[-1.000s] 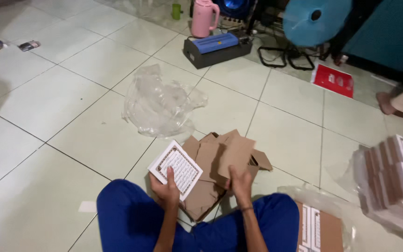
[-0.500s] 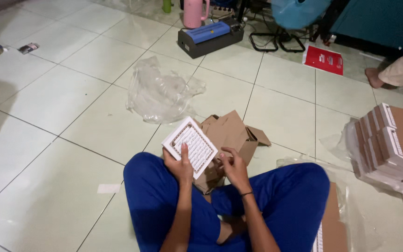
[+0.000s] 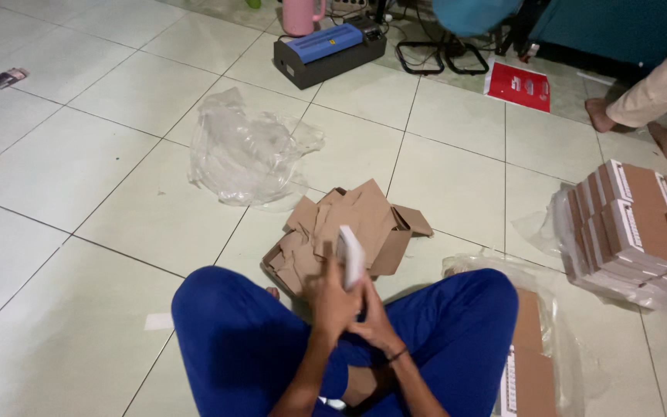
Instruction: The person places printed cards into small cardboard boxes by hand and then stacks the boxes on the floor.
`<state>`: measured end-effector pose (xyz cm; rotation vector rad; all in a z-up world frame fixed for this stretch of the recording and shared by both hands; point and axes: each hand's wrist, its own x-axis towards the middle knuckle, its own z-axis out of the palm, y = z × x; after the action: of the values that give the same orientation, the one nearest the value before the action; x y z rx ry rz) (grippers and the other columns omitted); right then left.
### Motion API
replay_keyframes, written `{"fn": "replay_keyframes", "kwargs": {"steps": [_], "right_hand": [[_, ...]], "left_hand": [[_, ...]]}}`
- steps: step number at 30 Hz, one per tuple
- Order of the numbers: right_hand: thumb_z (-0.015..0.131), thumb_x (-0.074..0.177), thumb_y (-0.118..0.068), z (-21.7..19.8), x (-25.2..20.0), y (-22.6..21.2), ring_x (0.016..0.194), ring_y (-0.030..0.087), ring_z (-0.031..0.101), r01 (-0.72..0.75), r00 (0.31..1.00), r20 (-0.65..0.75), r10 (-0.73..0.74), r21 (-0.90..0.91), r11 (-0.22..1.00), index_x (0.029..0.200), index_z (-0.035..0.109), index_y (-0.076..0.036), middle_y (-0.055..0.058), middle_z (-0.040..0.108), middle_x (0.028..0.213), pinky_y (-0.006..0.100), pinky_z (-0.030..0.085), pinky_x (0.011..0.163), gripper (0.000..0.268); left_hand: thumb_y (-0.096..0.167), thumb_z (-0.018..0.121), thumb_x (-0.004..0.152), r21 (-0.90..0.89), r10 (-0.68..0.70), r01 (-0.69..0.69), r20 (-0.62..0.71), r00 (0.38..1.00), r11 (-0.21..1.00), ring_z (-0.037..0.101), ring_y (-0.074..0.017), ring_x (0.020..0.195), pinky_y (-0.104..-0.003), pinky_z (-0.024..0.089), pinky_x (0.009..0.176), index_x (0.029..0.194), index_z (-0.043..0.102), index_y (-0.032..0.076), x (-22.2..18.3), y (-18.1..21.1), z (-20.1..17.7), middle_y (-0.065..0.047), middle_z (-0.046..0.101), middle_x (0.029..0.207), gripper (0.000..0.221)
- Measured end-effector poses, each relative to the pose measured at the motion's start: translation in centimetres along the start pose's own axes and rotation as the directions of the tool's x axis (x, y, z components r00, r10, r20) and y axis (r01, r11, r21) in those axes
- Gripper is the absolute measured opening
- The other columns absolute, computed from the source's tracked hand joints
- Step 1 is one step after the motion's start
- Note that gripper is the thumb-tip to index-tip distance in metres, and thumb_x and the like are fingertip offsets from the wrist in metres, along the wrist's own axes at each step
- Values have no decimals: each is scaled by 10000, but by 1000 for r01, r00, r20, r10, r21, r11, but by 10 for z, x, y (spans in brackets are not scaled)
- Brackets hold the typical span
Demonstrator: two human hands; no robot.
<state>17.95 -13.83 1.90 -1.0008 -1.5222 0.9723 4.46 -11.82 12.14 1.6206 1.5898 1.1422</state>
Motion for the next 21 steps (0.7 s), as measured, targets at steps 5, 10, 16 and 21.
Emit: {"fn": "replay_keyframes", "kwargs": {"steps": [5, 10, 16, 21], "right_hand": [[719, 904, -281, -16, -4, 39, 917, 288, 736, -187, 877, -169, 450, 742, 643, 1309, 592, -62, 178, 726, 1120, 410, 629, 778, 478], [576, 795, 65, -35, -9, -11, 1220, 422, 593, -202, 680, -201, 705, 873, 444, 1450, 486, 44, 289, 594, 1406, 533, 464, 1068, 661], [515, 835, 32, -88, -135, -45, 1134, 455, 599, -104, 360, -279, 890, 936, 336, 1430, 531, 30, 304, 619, 1333, 530, 460, 984, 596], [572, 765, -19, -139, -262, -33, 1072, 487, 615, -152, -26, -489, 872, 864, 480, 1324, 589, 78, 328, 655, 1200, 523, 475, 959, 567]], "left_hand": [[336, 672, 889, -51, 165, -157, 247, 955, 986, 696, -390, 1039, -473, 509, 931, 1201, 646, 84, -7, -19, 30, -170, 748, 1129, 402], [421, 633, 934, -158, 333, -333, -25, 943, 930, 703, -318, 1125, -418, 512, 992, 1187, 696, 27, 35, -19, 12, -144, 747, 1178, 473], [167, 645, 949, -390, 160, 57, 500, 851, 919, 674, -208, 1106, -323, 497, 977, 1034, 700, 80, -37, -50, 92, -93, 722, 1155, 133], [177, 676, 881, -243, 125, 169, 849, 513, 955, 690, -247, 908, -367, 512, 822, 1253, 516, 144, -93, 65, 161, -61, 694, 1038, 406]]}}
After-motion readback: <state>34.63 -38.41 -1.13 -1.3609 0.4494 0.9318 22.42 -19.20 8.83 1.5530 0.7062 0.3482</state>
